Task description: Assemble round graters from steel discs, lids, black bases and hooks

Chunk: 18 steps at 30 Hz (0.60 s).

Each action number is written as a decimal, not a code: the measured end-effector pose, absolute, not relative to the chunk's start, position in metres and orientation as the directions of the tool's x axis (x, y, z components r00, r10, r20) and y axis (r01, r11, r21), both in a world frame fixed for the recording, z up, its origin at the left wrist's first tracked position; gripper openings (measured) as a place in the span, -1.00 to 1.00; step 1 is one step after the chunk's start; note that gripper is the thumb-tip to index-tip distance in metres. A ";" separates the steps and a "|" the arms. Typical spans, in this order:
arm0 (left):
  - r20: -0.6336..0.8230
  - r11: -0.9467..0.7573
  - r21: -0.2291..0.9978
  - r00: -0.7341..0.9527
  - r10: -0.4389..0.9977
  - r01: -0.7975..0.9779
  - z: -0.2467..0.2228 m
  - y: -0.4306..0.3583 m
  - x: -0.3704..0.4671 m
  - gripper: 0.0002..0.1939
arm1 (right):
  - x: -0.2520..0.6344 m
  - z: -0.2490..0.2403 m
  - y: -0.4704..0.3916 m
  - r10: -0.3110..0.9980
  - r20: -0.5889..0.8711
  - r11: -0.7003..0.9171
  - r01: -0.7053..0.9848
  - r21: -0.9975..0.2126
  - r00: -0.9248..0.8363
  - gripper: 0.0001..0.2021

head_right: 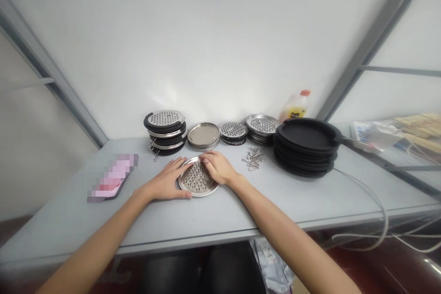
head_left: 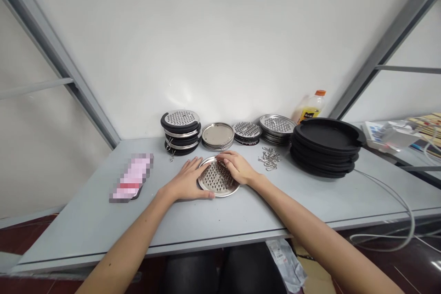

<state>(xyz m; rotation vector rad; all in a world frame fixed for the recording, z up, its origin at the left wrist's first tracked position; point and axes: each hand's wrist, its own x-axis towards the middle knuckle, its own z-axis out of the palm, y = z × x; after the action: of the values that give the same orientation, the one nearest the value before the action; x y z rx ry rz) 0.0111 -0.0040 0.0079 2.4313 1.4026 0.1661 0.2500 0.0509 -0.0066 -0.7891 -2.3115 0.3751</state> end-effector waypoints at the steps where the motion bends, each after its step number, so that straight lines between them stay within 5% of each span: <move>1: -0.053 -0.462 0.344 0.509 0.859 0.817 0.007 -0.004 0.010 0.11 | 0.250 -0.007 0.052 0.634 0.507 0.772 0.440 -0.459 -0.584 -0.63; 7: -0.019 -0.455 0.379 0.499 0.866 0.806 0.006 -0.002 0.009 0.08 | 0.257 -0.005 0.057 0.732 0.509 0.681 0.510 -0.526 -0.453 -0.69; 18: 0.022 -0.435 0.403 0.466 0.884 0.806 0.012 -0.004 0.011 0.06 | 0.256 -0.004 0.056 0.735 0.409 0.674 0.519 -0.525 -0.541 -0.64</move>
<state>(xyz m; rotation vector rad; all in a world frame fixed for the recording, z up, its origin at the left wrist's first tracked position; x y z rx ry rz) 0.0109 -0.0037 0.0118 2.3832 1.4305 0.3281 0.2562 0.0557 -0.0042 -0.9622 -2.2712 0.4580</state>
